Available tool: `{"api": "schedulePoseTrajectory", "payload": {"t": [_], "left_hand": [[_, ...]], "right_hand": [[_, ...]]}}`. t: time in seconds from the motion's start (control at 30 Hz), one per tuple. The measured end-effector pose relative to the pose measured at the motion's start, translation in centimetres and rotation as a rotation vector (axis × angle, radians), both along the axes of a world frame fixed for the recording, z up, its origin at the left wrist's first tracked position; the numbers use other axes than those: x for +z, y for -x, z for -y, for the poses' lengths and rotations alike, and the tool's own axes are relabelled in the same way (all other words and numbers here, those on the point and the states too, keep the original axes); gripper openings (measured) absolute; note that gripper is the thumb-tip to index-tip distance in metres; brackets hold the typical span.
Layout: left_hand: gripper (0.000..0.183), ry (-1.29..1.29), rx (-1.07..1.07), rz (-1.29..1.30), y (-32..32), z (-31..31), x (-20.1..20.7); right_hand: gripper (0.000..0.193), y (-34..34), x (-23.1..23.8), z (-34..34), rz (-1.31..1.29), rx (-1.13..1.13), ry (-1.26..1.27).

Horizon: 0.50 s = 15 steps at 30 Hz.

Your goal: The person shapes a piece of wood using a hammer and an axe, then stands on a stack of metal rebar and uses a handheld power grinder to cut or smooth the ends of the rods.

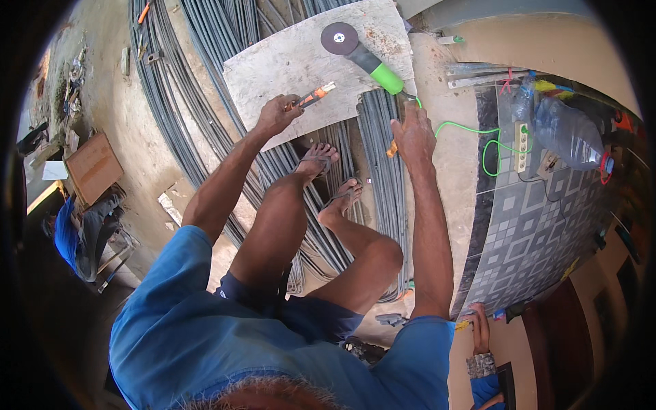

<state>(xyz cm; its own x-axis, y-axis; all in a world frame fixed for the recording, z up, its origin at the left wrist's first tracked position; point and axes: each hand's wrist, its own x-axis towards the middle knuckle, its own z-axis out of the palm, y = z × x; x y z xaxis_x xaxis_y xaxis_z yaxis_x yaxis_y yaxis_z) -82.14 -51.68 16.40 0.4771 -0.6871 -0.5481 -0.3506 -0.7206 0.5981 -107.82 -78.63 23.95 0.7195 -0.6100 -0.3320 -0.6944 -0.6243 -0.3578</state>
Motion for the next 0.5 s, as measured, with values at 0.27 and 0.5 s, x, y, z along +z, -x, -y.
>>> {"api": "schedulePoseTrajectory", "payload": {"t": [0.27, 0.5], "left_hand": [[0.044, 0.202, -0.194, 0.051, -0.8, 4.3, -12.4], [0.04, 0.097, -0.231, 0.0, -1.0, 5.7, -12.0]], "right_hand": [[0.077, -11.9, -18.5, 1.9, 0.088, 0.194, 0.254], [0.077, -12.6, -22.2, 3.1, 0.118, 0.21, 0.235]]}}
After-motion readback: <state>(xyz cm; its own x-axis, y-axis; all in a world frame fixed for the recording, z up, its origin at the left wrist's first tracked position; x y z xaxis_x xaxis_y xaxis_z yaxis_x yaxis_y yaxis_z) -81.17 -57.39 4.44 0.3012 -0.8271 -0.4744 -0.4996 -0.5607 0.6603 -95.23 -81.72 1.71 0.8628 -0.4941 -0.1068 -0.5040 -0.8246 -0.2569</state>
